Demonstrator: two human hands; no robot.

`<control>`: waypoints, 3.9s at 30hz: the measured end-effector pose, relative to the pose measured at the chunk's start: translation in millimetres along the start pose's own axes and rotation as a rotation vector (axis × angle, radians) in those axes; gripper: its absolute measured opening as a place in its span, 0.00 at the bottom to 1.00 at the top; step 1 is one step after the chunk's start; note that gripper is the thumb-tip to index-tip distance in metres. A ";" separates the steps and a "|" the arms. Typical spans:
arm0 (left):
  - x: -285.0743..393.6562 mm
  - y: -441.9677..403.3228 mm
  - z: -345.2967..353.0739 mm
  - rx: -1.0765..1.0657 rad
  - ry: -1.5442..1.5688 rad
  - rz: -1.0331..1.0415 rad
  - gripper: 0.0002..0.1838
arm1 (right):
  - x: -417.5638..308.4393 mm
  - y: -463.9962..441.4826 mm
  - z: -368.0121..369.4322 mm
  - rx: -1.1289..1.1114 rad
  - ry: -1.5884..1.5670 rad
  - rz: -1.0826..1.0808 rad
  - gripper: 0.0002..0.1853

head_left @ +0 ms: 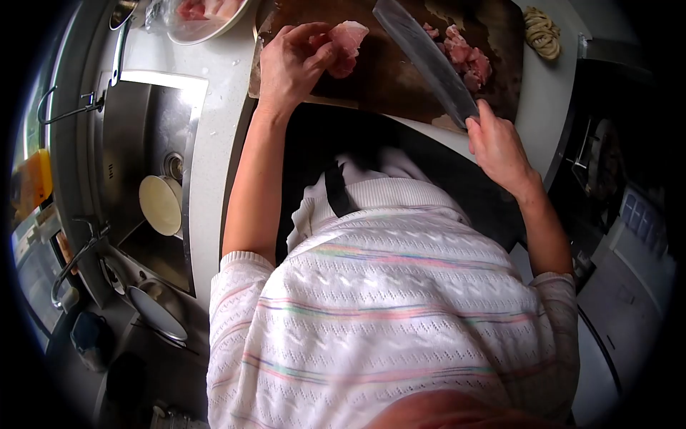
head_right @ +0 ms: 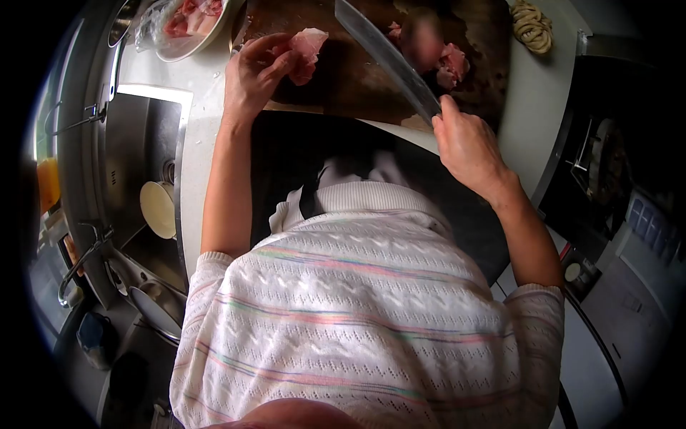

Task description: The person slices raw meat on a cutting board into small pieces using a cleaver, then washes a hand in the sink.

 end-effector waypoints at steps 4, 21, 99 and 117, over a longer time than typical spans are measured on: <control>12.4 15.5 -4.2 0.178 -0.036 0.043 0.18 | -5.3 -0.2 -2.2 0.036 -0.072 0.019 0.10; 8.7 18.0 21.0 0.321 -0.186 0.236 0.16 | -61.9 -17.6 -0.3 0.037 0.094 -0.223 0.07; 32.8 1.7 45.4 -0.099 1.024 -0.211 0.14 | 29.9 -29.2 -5.6 -0.068 -0.343 0.020 0.10; 70.8 39.5 82.0 0.311 -0.206 0.090 0.14 | 34.5 -43.3 -22.2 -0.147 -0.213 -0.136 0.09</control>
Point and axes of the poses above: each hand's wrist, its own y-axis away from the middle knuckle, its own z-axis out of the palm, x = y × z, the point moved 3 cm from there along -y, towards the middle knuckle, and after that the axes turned 1 degree about z, right-handed, at the moved point
